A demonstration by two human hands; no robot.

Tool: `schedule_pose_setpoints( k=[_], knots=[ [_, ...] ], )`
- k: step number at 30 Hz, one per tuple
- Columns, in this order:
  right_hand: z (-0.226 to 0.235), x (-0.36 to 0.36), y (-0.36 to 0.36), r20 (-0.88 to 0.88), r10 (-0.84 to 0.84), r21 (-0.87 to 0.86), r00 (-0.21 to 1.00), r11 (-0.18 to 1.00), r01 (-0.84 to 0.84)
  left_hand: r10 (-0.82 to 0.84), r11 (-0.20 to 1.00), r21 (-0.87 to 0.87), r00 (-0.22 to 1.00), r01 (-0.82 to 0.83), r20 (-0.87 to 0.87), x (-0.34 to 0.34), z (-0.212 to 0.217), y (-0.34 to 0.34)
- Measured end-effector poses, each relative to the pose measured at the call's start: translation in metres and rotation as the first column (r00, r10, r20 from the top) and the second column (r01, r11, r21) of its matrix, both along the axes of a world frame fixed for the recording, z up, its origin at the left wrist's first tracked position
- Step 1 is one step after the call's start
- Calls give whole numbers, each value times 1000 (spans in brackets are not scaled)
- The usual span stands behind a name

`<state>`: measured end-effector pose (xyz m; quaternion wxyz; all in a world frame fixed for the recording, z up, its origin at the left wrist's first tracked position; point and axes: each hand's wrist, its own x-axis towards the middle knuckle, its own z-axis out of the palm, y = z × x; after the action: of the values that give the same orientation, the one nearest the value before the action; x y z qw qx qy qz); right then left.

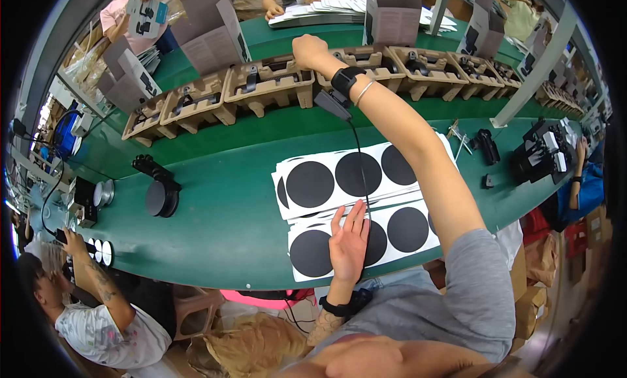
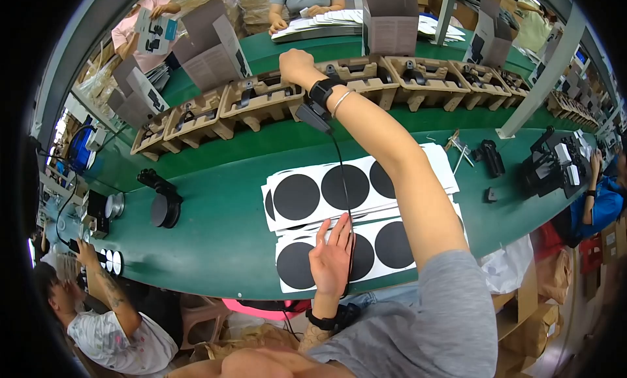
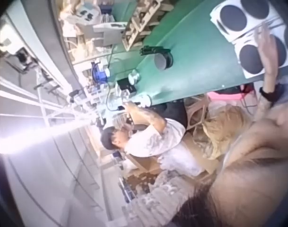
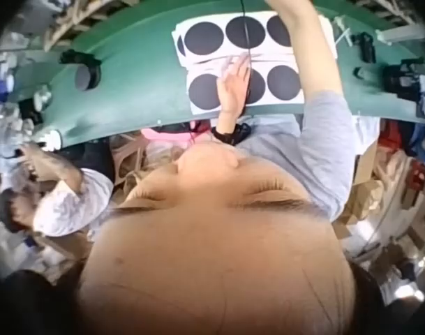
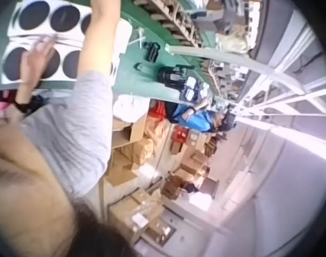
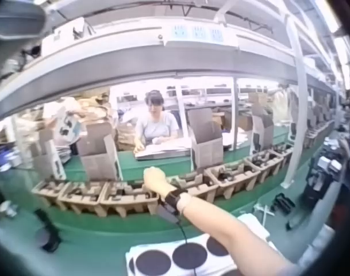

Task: Assembling circular pads onto a base plate at an electronics manufacturing station.

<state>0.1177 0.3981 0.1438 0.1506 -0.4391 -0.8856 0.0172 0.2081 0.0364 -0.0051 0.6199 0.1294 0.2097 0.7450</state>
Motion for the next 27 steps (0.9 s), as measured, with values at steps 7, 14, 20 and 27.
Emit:
schedule_pose_setpoints(
  k=[7,14,20,27],
  knots=[
    [-44,20,16,19,86,-41,996,996,-85,0,1000,2,997,0,-83,0,6,4],
    [-45,127,-39,-251,475,2,844,872,-490,-9,1000,-28,887,-5,-462,-26,30,-7],
    [-85,221,-131,-214,555,-92,804,808,-582,-11,964,41,-194,-262,-981,-60,63,-10],
    [-99,223,-144,-249,591,45,767,798,-601,-246,944,-135,-373,-301,-895,-66,59,-16]
  ],
)
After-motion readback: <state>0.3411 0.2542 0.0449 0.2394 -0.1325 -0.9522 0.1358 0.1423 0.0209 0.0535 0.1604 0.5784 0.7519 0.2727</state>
